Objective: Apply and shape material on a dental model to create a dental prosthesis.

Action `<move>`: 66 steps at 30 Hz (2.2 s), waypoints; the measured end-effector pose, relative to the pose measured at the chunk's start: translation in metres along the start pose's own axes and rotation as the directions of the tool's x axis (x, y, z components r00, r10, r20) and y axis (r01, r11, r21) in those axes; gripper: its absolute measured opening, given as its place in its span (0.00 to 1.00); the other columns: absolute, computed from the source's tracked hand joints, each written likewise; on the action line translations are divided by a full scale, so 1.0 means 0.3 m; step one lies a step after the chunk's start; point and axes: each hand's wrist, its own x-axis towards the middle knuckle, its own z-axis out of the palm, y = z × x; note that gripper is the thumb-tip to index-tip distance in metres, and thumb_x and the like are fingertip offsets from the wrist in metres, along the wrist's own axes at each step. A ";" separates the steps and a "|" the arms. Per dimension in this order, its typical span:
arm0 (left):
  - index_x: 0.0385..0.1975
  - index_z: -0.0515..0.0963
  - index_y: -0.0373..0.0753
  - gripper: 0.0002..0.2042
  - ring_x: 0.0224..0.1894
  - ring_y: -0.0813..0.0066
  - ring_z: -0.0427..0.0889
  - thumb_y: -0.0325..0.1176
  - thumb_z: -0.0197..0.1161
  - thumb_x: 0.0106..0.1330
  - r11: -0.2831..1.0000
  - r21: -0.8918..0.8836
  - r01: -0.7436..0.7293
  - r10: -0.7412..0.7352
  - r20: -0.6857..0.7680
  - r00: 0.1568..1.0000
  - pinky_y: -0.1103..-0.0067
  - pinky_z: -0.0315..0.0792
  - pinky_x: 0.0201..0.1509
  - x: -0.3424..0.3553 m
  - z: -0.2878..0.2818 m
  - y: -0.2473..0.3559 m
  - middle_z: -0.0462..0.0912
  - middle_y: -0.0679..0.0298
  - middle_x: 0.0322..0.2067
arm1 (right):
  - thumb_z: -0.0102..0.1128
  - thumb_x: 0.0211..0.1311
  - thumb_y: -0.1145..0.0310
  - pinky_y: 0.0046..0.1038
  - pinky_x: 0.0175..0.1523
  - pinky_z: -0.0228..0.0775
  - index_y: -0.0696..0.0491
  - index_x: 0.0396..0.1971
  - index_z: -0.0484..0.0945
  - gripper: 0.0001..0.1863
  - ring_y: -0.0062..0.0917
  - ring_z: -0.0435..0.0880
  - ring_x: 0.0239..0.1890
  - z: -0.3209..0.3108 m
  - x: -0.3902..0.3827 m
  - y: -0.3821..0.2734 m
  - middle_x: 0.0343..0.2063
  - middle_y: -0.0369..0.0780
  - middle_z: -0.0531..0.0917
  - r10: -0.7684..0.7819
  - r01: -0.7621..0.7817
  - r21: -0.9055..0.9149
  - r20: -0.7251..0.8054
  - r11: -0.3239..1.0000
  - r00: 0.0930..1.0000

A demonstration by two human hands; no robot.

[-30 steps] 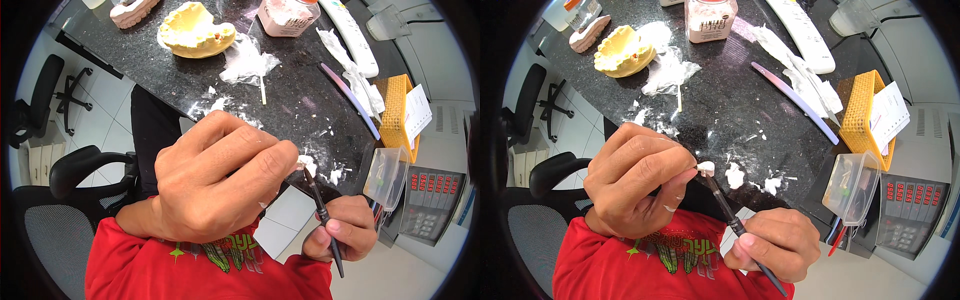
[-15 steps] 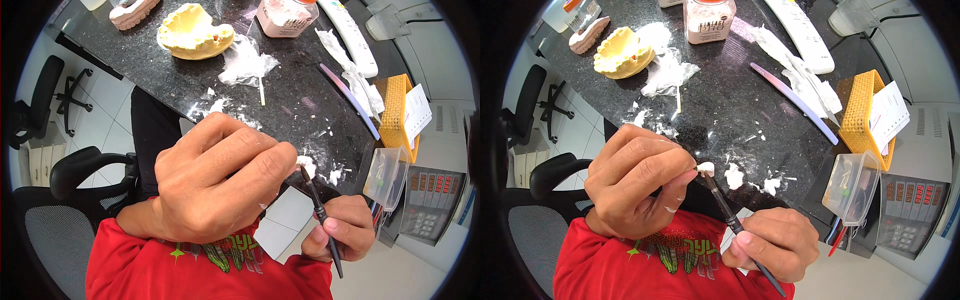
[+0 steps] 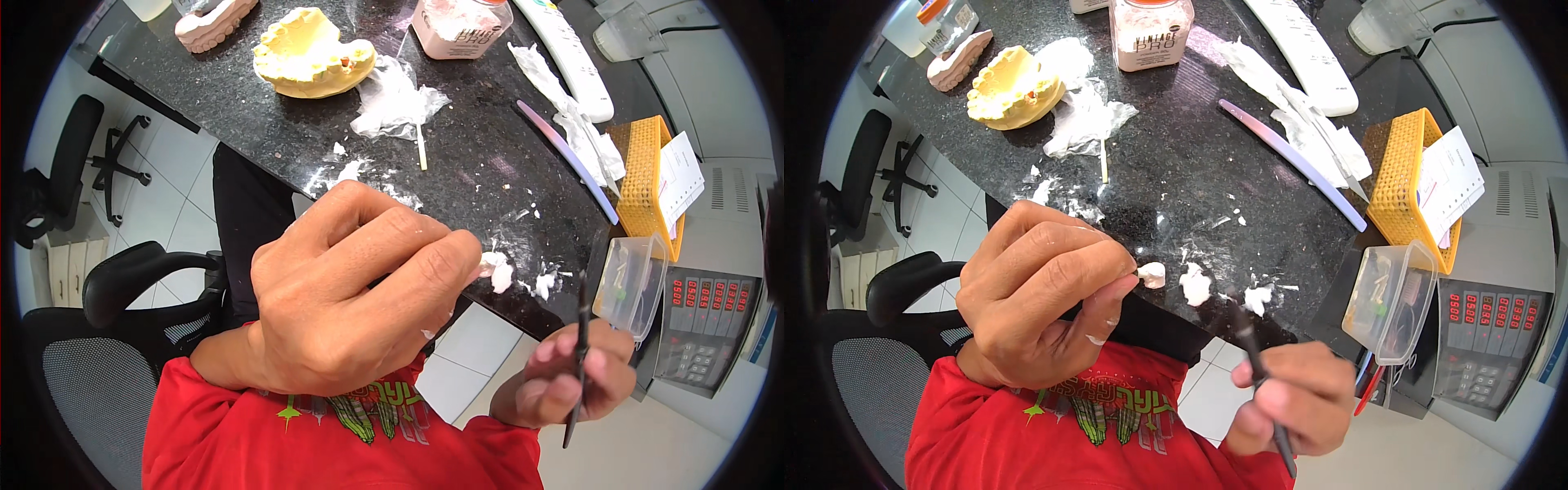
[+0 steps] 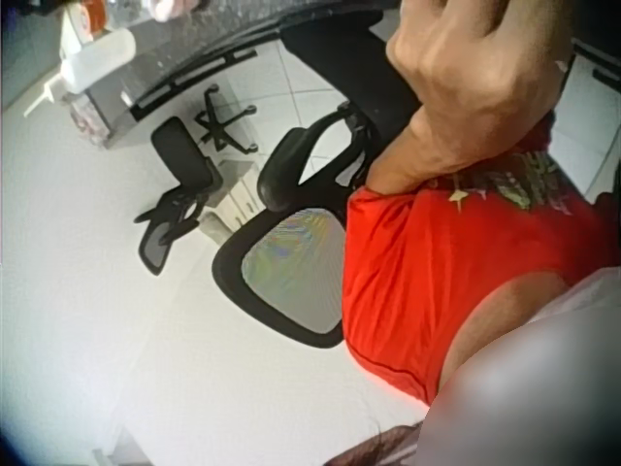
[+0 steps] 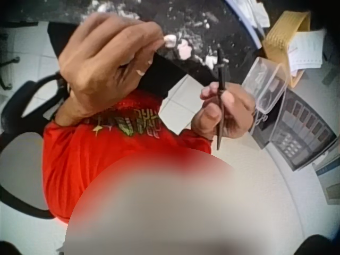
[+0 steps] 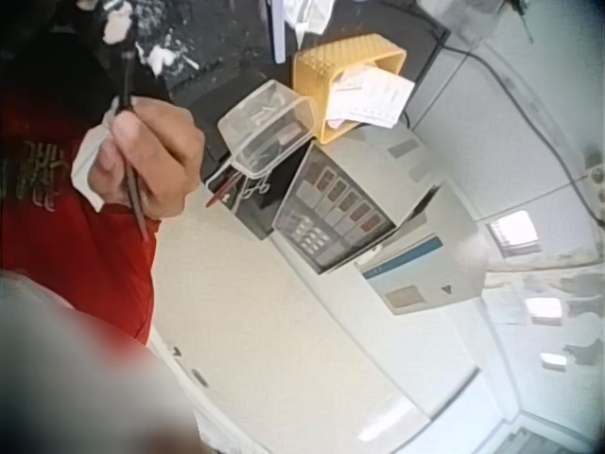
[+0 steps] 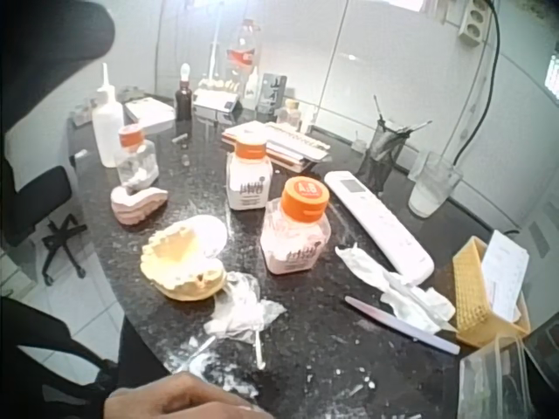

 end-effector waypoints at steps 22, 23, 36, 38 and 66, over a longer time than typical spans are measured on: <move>0.23 0.77 0.31 0.05 0.23 0.71 0.73 0.22 0.65 0.48 0.999 -0.011 -0.038 0.039 0.072 0.997 0.79 0.65 0.27 0.002 0.003 -0.010 0.77 0.62 0.19 | 0.63 0.50 0.75 0.14 0.18 0.63 0.59 0.26 0.74 0.07 0.18 0.75 0.14 -0.017 -0.007 0.020 0.18 0.41 0.77 0.242 -0.246 -0.063 -0.062 0.967 0.968; 0.23 0.77 0.31 0.05 0.23 0.71 0.73 0.22 0.65 0.48 0.999 -0.012 -0.042 0.043 0.075 0.996 0.79 0.65 0.27 0.003 0.002 -0.010 0.77 0.62 0.19 | 0.63 0.49 0.75 0.14 0.18 0.63 0.59 0.26 0.74 0.06 0.18 0.75 0.14 -0.016 -0.006 0.021 0.18 0.41 0.77 0.232 -0.235 -0.062 -0.056 0.970 0.971; 0.23 0.77 0.32 0.06 0.22 0.71 0.73 0.21 0.65 0.44 0.999 -0.002 -0.051 0.051 0.069 0.996 0.78 0.66 0.26 0.001 0.004 -0.017 0.77 0.63 0.19 | 0.62 0.50 0.75 0.14 0.18 0.63 0.60 0.27 0.74 0.07 0.19 0.75 0.14 -0.017 -0.006 0.025 0.17 0.42 0.77 0.193 -0.194 -0.023 -0.036 0.981 0.981; 0.23 0.77 0.33 0.06 0.22 0.70 0.73 0.21 0.66 0.43 0.999 0.004 -0.042 0.042 0.078 0.996 0.78 0.66 0.26 0.005 0.001 -0.012 0.78 0.63 0.19 | 0.62 0.51 0.74 0.15 0.18 0.65 0.61 0.30 0.74 0.08 0.19 0.74 0.14 -0.024 -0.004 0.027 0.19 0.42 0.76 0.133 -0.126 0.092 -0.072 0.988 0.989; 0.22 0.79 0.37 0.09 0.21 0.72 0.74 0.24 0.69 0.40 1.000 0.018 -0.022 0.022 0.006 1.000 0.81 0.65 0.24 -0.016 0.011 -0.020 0.77 0.66 0.19 | 0.64 0.47 0.74 0.17 0.17 0.69 0.54 0.32 0.74 0.11 0.20 0.75 0.17 0.026 0.029 0.028 0.21 0.36 0.75 -0.132 0.171 -0.165 0.223 0.971 0.966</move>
